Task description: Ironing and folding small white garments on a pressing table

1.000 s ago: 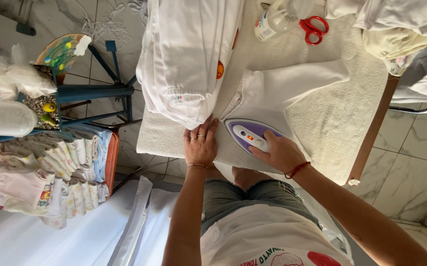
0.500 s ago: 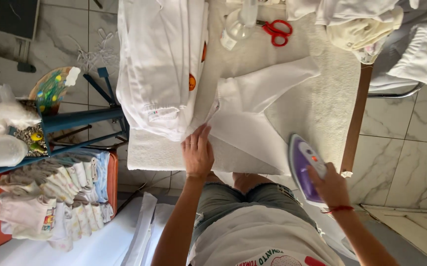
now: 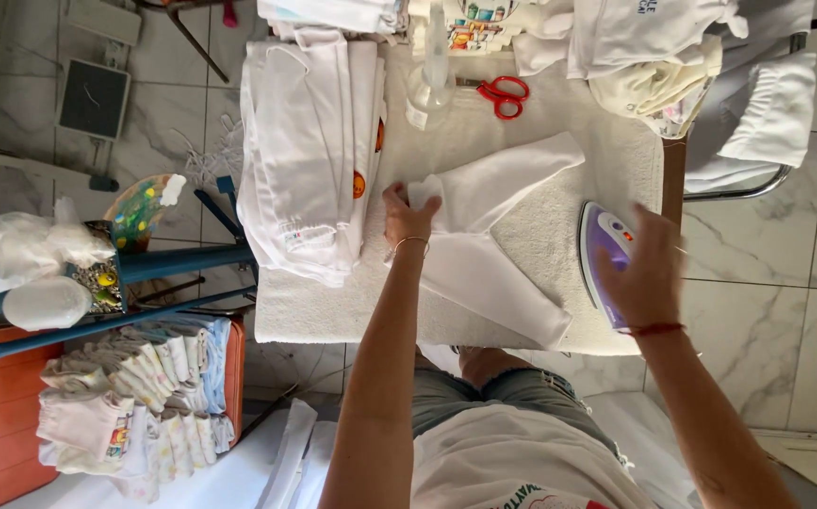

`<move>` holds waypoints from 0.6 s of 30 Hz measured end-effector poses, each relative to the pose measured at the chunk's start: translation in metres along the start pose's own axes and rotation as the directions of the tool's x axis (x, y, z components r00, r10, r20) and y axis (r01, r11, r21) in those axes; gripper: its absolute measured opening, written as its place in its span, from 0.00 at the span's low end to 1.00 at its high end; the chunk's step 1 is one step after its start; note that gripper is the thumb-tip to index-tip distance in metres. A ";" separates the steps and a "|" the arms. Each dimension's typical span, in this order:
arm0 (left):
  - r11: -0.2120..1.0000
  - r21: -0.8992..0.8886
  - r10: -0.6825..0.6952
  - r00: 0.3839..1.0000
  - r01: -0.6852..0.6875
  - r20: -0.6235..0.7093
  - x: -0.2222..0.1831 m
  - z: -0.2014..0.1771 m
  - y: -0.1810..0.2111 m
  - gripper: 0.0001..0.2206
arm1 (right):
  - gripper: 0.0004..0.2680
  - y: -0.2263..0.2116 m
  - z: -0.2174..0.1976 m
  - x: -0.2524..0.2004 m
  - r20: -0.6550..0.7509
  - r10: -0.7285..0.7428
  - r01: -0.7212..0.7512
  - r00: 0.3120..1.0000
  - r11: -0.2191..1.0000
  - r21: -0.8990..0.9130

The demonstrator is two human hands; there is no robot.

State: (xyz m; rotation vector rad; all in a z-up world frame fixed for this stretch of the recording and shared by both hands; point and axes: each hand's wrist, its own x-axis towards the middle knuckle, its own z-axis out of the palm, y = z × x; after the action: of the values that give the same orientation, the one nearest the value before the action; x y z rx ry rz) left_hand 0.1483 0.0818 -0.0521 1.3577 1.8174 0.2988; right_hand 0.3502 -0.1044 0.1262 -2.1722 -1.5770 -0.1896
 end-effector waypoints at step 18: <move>0.562 0.113 0.823 0.567 -0.820 0.022 -0.217 -0.235 0.000 0.06 | 0.08 -0.032 0.008 -0.029 0.652 -0.457 0.026 0.605 0.830 0.558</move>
State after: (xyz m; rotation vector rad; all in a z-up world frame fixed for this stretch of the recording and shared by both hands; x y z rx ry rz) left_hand -0.0062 -0.0443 0.1980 2.2496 1.0814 0.7183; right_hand 0.3098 -0.1179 0.1175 -1.6358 -2.0562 1.1179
